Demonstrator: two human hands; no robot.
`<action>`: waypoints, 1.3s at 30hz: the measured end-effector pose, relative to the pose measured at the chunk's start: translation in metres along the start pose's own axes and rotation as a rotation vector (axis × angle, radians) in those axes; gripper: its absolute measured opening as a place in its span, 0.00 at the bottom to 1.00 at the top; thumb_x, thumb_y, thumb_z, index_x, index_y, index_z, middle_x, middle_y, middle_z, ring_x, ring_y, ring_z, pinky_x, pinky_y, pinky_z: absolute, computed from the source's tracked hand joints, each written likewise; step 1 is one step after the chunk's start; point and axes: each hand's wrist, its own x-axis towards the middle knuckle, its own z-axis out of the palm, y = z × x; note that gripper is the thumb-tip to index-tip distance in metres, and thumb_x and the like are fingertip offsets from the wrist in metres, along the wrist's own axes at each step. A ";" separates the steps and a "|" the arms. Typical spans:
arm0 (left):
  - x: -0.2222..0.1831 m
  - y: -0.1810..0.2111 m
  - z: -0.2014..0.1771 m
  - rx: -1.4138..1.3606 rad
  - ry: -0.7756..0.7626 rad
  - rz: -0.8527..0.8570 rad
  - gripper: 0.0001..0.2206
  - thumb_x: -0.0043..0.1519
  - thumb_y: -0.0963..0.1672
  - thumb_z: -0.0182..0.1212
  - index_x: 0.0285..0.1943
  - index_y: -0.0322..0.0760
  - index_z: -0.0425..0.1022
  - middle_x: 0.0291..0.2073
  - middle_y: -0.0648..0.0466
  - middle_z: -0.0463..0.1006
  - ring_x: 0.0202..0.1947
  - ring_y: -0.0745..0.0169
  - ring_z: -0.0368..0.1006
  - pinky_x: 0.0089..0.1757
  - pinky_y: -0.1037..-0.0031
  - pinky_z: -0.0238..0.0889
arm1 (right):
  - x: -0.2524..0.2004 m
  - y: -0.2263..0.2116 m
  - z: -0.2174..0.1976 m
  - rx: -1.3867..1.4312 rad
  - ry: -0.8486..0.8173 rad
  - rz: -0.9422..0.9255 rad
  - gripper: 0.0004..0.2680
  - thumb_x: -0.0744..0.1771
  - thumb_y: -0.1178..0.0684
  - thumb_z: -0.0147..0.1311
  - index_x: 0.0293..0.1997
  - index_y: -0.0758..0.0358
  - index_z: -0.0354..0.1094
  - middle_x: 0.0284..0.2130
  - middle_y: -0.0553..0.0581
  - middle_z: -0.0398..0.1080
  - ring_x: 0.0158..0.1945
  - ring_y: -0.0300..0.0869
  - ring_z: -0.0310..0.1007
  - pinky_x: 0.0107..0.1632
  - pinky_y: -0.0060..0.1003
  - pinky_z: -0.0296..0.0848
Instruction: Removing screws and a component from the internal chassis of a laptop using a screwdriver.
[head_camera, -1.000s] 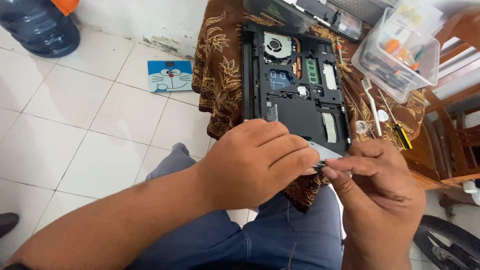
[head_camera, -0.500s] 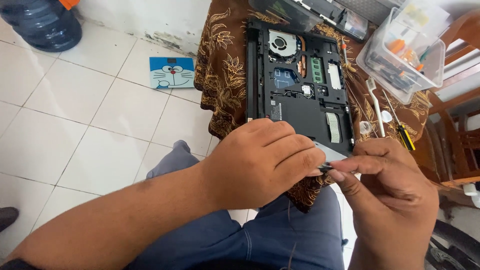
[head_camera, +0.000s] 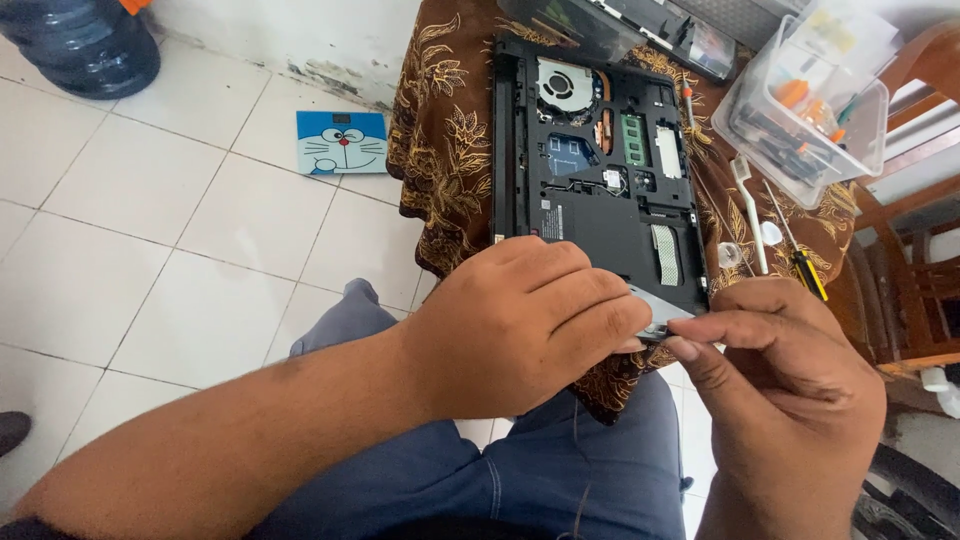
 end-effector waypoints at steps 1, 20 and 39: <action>0.000 0.000 0.000 0.000 0.000 -0.001 0.08 0.74 0.42 0.52 0.49 0.33 0.75 0.41 0.50 0.78 0.37 0.52 0.71 0.38 0.64 0.63 | 0.000 0.000 -0.001 0.000 -0.001 0.000 0.05 0.63 0.66 0.65 0.38 0.71 0.73 0.33 0.60 0.64 0.38 0.41 0.63 0.43 0.29 0.59; -0.001 0.002 0.001 -0.021 0.015 0.001 0.06 0.74 0.41 0.54 0.50 0.33 0.76 0.41 0.50 0.78 0.37 0.54 0.70 0.37 0.65 0.64 | 0.001 -0.004 -0.002 -0.030 -0.026 0.036 0.07 0.61 0.69 0.65 0.39 0.74 0.73 0.34 0.64 0.64 0.40 0.45 0.63 0.42 0.34 0.60; -0.001 0.002 0.001 -0.019 0.031 0.011 0.05 0.74 0.40 0.55 0.50 0.32 0.75 0.41 0.49 0.78 0.39 0.54 0.71 0.38 0.66 0.65 | 0.008 -0.030 -0.011 -0.429 -0.140 -0.145 0.05 0.64 0.68 0.68 0.41 0.76 0.78 0.40 0.68 0.69 0.45 0.51 0.69 0.50 0.42 0.67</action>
